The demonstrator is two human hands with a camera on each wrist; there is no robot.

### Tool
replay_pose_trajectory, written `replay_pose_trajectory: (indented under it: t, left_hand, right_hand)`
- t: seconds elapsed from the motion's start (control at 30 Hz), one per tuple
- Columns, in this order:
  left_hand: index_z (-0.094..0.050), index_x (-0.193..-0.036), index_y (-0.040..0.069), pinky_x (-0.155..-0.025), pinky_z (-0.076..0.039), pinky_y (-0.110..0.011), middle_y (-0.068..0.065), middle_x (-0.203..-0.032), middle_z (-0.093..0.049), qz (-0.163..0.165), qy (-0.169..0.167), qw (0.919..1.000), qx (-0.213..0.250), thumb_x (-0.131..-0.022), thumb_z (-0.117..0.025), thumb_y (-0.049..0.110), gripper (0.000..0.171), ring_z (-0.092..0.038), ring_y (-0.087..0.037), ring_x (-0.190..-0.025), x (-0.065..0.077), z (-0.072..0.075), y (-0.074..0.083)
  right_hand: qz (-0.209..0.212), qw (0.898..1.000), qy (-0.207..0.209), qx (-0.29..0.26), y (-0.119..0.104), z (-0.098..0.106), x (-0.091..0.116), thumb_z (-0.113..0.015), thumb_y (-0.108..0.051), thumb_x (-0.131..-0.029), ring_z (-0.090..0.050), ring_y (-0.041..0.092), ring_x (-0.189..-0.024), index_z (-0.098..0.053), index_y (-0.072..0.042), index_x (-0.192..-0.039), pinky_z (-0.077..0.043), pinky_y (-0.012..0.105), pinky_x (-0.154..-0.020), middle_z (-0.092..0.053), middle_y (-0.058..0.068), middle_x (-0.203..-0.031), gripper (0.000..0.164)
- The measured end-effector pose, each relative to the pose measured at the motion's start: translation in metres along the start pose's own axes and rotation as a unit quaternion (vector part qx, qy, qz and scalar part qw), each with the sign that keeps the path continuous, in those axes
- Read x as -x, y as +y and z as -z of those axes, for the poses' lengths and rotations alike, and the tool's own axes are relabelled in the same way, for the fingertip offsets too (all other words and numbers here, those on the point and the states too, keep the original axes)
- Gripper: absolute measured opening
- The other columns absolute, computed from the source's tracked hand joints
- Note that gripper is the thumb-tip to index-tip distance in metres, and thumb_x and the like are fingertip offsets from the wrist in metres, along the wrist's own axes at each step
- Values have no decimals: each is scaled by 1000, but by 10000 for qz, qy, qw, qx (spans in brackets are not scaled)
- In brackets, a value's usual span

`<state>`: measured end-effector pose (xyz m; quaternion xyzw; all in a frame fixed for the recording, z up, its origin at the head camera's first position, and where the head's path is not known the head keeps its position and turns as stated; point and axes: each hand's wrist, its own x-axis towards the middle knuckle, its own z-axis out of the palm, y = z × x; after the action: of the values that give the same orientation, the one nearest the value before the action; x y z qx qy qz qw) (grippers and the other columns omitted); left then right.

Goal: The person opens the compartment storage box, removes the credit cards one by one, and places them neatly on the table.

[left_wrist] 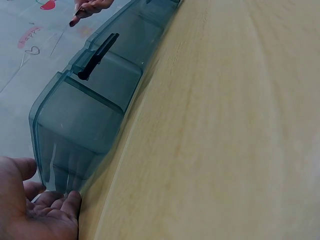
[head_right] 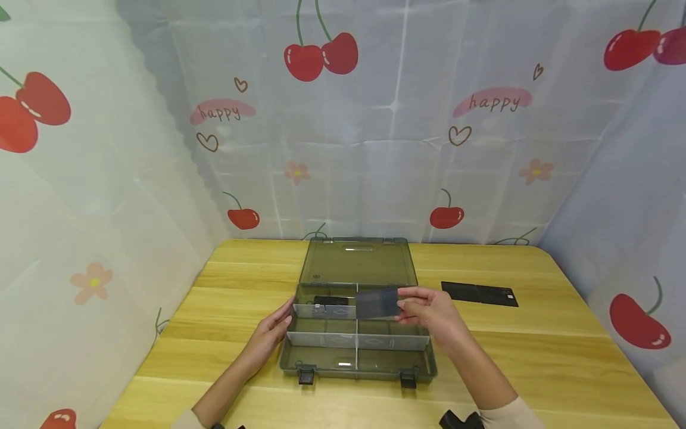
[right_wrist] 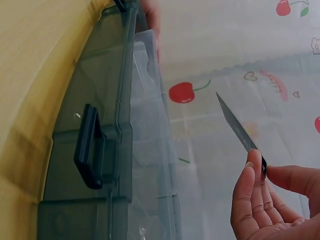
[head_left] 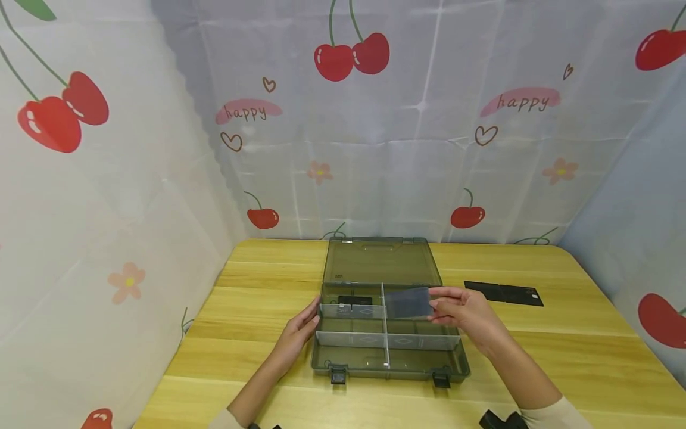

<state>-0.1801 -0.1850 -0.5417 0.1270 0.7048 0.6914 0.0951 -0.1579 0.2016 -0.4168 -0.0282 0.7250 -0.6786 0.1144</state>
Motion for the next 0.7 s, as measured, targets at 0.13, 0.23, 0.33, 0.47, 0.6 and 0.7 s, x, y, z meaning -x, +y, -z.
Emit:
replay_pose_trajectory:
  t: [0.13, 0.23, 0.33, 0.47, 0.6, 0.7]
  left_hand:
    - [-28, -161, 14, -119, -26, -49, -5, -167, -20, 15, 10, 10000, -14, -109, -49, 24, 57, -21, -27, -152, 0, 0, 0]
    - [-28, -161, 14, -119, -25, -51, -6, -167, -20, 30, 11, 10000, -7, -109, -49, 25, 57, -20, -28, -152, 0, 0, 0]
    - [-29, -161, 15, -119, -25, -51, -6, -167, -20, 49, 19, 10000, 10, -109, -49, 25, 57, -20, -29, -152, 0, 0, -1]
    - [-28, -161, 14, -119, -25, -52, -6, -167, -19, 65, 24, 10000, 27, -109, -49, 25, 57, -20, -29, -152, 0, 0, -1]
    - [-28, -161, 14, -119, -25, -52, -6, -167, -19, 58, 7, 10000, 49, -109, -48, 25, 57, -19, -29, -152, 0, 0, -1]
    - [-29, -161, 14, -119, -25, -51, -6, -167, -20, 46, 6, 10000, 54, -109, -48, 24, 57, -20, -28, -152, 0, 0, -1]
  right_hand:
    - [16, 10000, 58, 26, 1, 8, 1, -62, -7, -101, -74, 21, -90, -47, 15, -142, -60, 40, -87, -68, 13, -112, 48]
    - [67, 9999, 113, 45, 2, 13, 2, -61, -7, -101, -74, 21, -90, -46, 15, -142, -60, 39, -86, -68, 15, -115, 49]
    - [97, 9998, 156, 54, 2, 17, 3, -61, -7, -101, -74, 20, -90, -45, 16, -143, -61, 37, -85, -69, 17, -119, 50]
    - [40, 9997, 235, 29, 4, 21, 4, -61, -8, -102, -74, 20, -88, -45, 16, -142, -61, 37, -84, -71, 12, -110, 50]
    - [3, 9994, 337, 49, 6, 26, 5, -61, -11, -102, -74, 21, -88, -46, 15, -142, -61, 37, -84, -71, 4, -101, 49]
    - [24, 9992, 402, 45, 7, 30, 6, -62, -12, -102, -74, 21, -89, -46, 15, -142, -61, 38, -85, -70, 3, -101, 50]
